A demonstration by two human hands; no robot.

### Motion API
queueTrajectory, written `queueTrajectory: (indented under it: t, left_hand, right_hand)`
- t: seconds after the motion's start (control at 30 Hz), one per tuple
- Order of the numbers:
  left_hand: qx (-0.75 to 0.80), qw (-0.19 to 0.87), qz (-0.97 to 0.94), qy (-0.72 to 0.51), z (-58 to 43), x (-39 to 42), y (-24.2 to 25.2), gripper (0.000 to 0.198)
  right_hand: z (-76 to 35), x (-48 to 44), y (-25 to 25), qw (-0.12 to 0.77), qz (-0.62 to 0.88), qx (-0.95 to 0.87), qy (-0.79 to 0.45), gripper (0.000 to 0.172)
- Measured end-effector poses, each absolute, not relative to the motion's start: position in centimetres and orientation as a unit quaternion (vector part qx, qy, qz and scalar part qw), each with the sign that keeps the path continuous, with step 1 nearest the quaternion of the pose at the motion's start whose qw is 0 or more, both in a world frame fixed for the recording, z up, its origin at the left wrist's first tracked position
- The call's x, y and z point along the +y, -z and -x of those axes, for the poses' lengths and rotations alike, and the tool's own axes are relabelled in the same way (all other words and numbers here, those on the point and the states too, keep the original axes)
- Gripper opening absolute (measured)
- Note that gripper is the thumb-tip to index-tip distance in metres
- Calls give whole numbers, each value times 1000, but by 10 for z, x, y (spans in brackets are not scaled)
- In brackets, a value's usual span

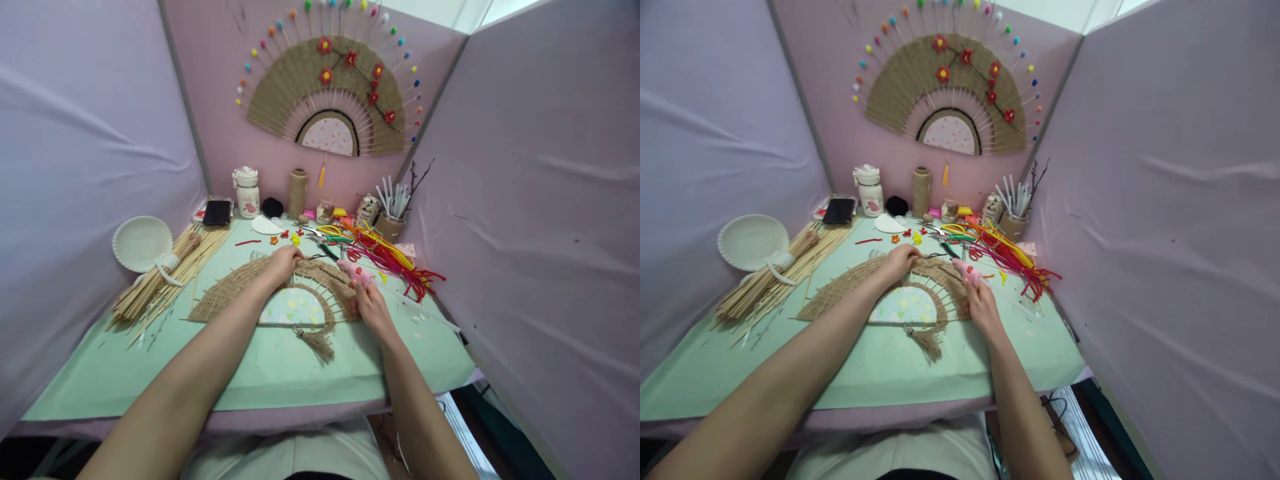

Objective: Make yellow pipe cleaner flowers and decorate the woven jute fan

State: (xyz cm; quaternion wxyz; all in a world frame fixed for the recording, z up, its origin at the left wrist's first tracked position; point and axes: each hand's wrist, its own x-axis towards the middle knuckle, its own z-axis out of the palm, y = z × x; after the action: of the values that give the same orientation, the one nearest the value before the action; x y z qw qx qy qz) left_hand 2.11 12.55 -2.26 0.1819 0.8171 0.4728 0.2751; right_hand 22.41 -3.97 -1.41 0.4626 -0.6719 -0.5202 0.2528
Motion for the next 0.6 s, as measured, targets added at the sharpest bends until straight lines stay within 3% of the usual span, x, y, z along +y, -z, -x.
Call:
queueTrajectory:
  t: [0.6]
  left_hand:
    - [417, 37, -889, -187, -22, 139, 29, 18]
  right_hand:
    - [-234, -49, 28, 513, 631, -529, -241, 49]
